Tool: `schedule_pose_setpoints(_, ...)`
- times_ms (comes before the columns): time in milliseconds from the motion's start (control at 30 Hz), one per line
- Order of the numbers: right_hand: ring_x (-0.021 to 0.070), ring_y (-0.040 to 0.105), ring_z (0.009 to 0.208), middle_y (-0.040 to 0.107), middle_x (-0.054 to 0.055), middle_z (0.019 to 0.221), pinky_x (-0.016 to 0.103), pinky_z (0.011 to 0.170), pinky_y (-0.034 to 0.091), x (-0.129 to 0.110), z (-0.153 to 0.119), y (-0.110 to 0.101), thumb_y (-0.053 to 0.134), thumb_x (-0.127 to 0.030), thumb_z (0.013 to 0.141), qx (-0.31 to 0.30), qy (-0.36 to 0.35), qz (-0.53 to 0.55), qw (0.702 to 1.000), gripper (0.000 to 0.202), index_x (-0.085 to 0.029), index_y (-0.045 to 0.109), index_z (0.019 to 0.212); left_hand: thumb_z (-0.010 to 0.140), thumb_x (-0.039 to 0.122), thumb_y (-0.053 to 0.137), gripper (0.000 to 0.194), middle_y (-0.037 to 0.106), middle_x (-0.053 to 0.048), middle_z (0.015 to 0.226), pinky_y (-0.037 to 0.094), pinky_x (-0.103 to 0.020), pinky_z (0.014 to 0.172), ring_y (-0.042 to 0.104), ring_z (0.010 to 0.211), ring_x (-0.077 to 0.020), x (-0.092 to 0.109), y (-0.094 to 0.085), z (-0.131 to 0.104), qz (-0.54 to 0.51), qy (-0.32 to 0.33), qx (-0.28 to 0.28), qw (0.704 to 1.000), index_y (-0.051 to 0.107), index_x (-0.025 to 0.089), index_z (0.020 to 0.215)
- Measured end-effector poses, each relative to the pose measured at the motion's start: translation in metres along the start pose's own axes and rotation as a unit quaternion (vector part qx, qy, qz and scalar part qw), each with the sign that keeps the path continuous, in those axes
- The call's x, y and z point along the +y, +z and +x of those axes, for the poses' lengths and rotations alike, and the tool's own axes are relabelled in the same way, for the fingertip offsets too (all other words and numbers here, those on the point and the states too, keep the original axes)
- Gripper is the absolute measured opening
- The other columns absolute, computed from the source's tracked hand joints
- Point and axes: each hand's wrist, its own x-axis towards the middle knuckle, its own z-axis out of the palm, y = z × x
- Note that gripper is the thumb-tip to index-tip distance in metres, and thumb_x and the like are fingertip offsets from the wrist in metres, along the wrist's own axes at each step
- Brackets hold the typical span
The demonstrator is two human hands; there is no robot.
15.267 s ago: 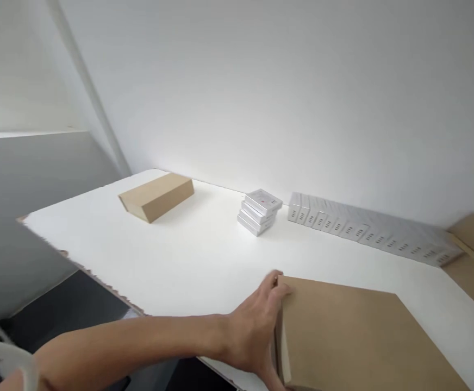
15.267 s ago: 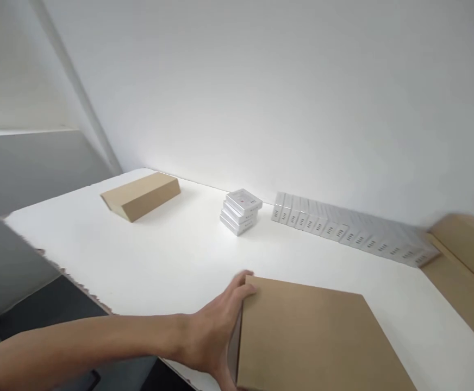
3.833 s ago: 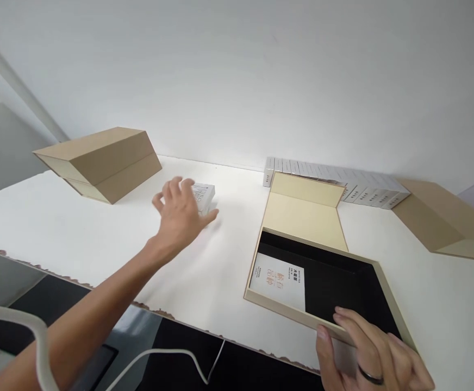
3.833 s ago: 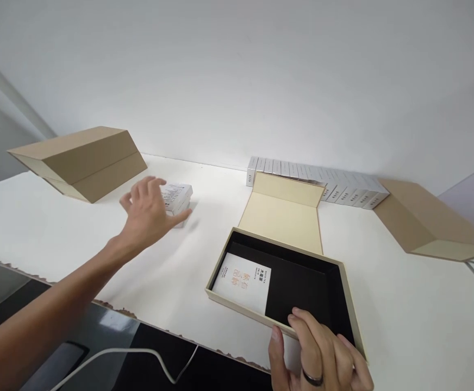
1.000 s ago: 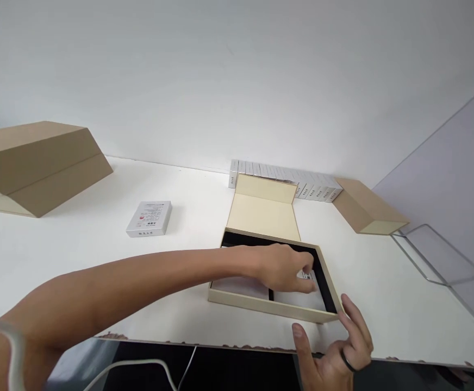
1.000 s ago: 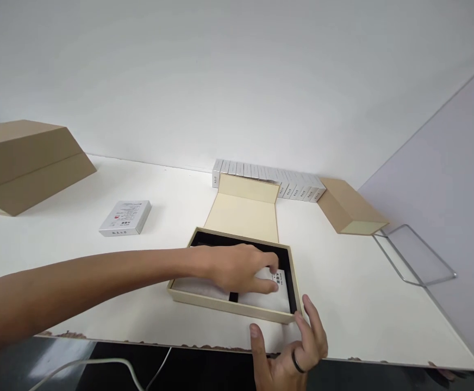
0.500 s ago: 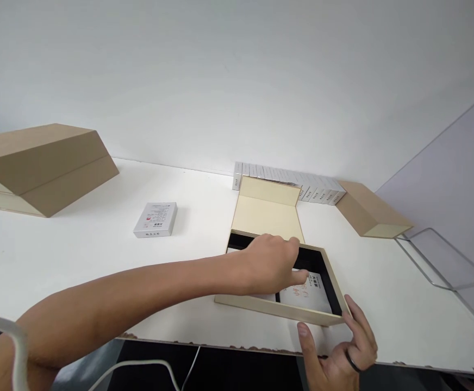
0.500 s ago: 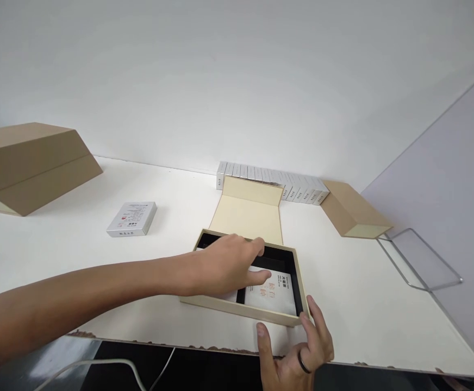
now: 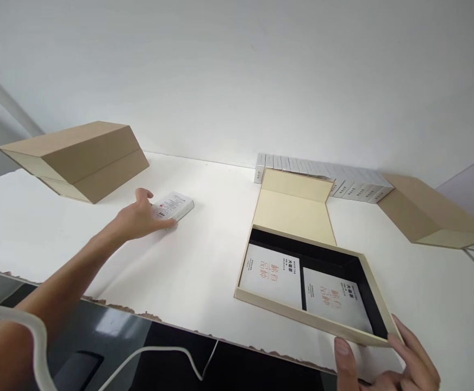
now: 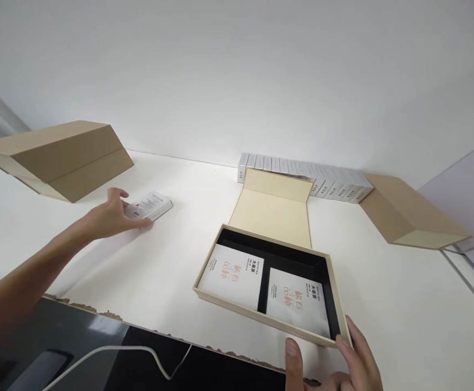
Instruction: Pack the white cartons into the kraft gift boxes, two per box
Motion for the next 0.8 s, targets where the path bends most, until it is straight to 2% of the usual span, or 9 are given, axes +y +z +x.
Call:
schedule_pose_setpoints(67, 0.0381, 0.069, 0.104, 0.065, 0.011, 0.095, 0.036, 0.059, 0.048, -0.002, -0.001, 0.000, 0.088, -0.030, 0.073, -0.001, 0.029, 0.005, 1.000, 0.042, -0.022, 0.047, 0.067, 0.064, 0.056, 0.082, 0.074, 0.066, -0.007, 0.103, 0.052, -0.044, 0.076, 0.067, 0.097, -0.0347, 0.004, -0.007, -0.002, -0.073, 0.005, 0.008, 0.997, 0.041, 0.024, 0.116)
schedule_pose_setpoints(133, 0.0367, 0.069, 0.100, 0.066, 0.012, 0.097, 0.040, 0.064, 0.051, -0.004, -0.003, -0.001, 0.088, -0.036, 0.073, -0.003, 0.061, 0.011, 0.998, 0.039, -0.022, 0.052, 0.073, 0.069, 0.050, 0.080, 0.070, 0.064, -0.010, 0.114, 0.056, -0.041, 0.077, 0.067, 0.102, -0.0309, 0.028, -0.017, -0.004, -0.174, 0.044, 0.013, 0.984, 0.037, 0.023, 0.118)
schedule_pose_setpoints(267, 0.0368, 0.070, 0.098, 0.068, 0.012, 0.095, 0.045, 0.071, 0.053, -0.009, -0.004, -0.002, 0.088, -0.039, 0.073, -0.007, 0.107, 0.017, 0.994, 0.037, -0.021, 0.058, 0.085, 0.076, 0.044, 0.075, 0.070, 0.062, -0.010, 0.122, 0.058, -0.037, 0.077, 0.068, 0.100, -0.0245, 0.114, -0.034, -0.024, -0.326, 0.248, -0.016, 0.912, 0.029, 0.025, 0.124)
schedule_pose_setpoints(333, 0.0373, 0.070, 0.102, 0.069, 0.015, 0.103, 0.045, 0.073, 0.054, -0.012, -0.004, -0.002, 0.088, -0.036, 0.073, -0.014, 0.127, 0.030, 0.991, 0.038, -0.019, 0.058, 0.088, 0.074, 0.047, 0.079, 0.076, 0.064, -0.013, 0.126, 0.058, -0.036, 0.078, 0.069, 0.099, -0.0251, 0.164, -0.031, -0.046, -0.289, 0.352, -0.129, 0.881, 0.030, 0.024, 0.128)
schedule_pose_setpoints(433, 0.0384, 0.067, 0.110, 0.066, 0.021, 0.122, 0.048, 0.080, 0.054, -0.018, -0.003, -0.002, 0.086, -0.038, 0.076, -0.012, 0.149, 0.039, 0.988, 0.044, -0.016, 0.061, 0.105, 0.073, 0.048, 0.082, 0.084, 0.068, -0.011, 0.119, 0.055, -0.033, 0.068, 0.069, 0.088, -0.0239, 0.234, -0.008, -0.084, -0.159, 0.431, -0.299, 0.836, 0.032, 0.023, 0.135)
schedule_pose_setpoints(533, 0.0390, 0.063, 0.117, 0.062, 0.024, 0.131, 0.052, 0.086, 0.052, -0.022, -0.003, -0.003, 0.085, -0.041, 0.078, -0.021, 0.153, 0.033, 0.987, 0.064, -0.015, 0.056, 0.129, 0.080, 0.048, 0.078, 0.067, 0.070, -0.011, 0.112, 0.052, -0.035, 0.072, 0.067, 0.095, -0.0268, 0.281, 0.020, -0.113, -0.006, 0.522, -0.390, 0.759, 0.043, 0.018, 0.128)
schedule_pose_setpoints(600, 0.0384, 0.061, 0.120, 0.059, 0.025, 0.134, 0.050, 0.085, 0.053, -0.021, -0.002, -0.005, 0.083, -0.041, 0.080, -0.043, 0.157, 0.041, 0.986, 0.072, -0.013, 0.050, 0.138, 0.083, 0.052, 0.076, 0.059, 0.067, -0.013, 0.119, 0.050, -0.036, 0.080, 0.064, 0.106, -0.0288, 0.295, 0.030, -0.122, 0.039, 0.541, -0.407, 0.735, 0.048, 0.016, 0.120)
schedule_pose_setpoints(667, 0.0376, 0.062, 0.119, 0.058, 0.027, 0.135, 0.048, 0.084, 0.054, -0.017, 0.004, -0.012, 0.082, -0.040, 0.081, -0.058, 0.154, 0.057, 0.985, 0.070, -0.011, 0.050, 0.136, 0.081, 0.059, 0.075, 0.062, 0.064, -0.012, 0.123, 0.049, -0.037, 0.086, 0.061, 0.109, -0.0282, 0.293, 0.031, -0.122, 0.021, 0.535, -0.398, 0.745, 0.050, 0.016, 0.117)
schedule_pose_setpoints(800, 0.0362, 0.062, 0.119, 0.061, 0.021, 0.130, 0.047, 0.086, 0.052, -0.006, 0.040, -0.036, 0.078, -0.040, 0.085, -0.074, 0.120, 0.048, 0.989, 0.045, -0.017, 0.059, 0.118, 0.072, 0.066, 0.080, 0.072, 0.063, -0.009, 0.122, 0.047, -0.038, 0.091, 0.059, 0.108, -0.0280, 0.255, 0.021, -0.112, 0.002, 0.528, -0.347, 0.775, 0.053, 0.018, 0.119)
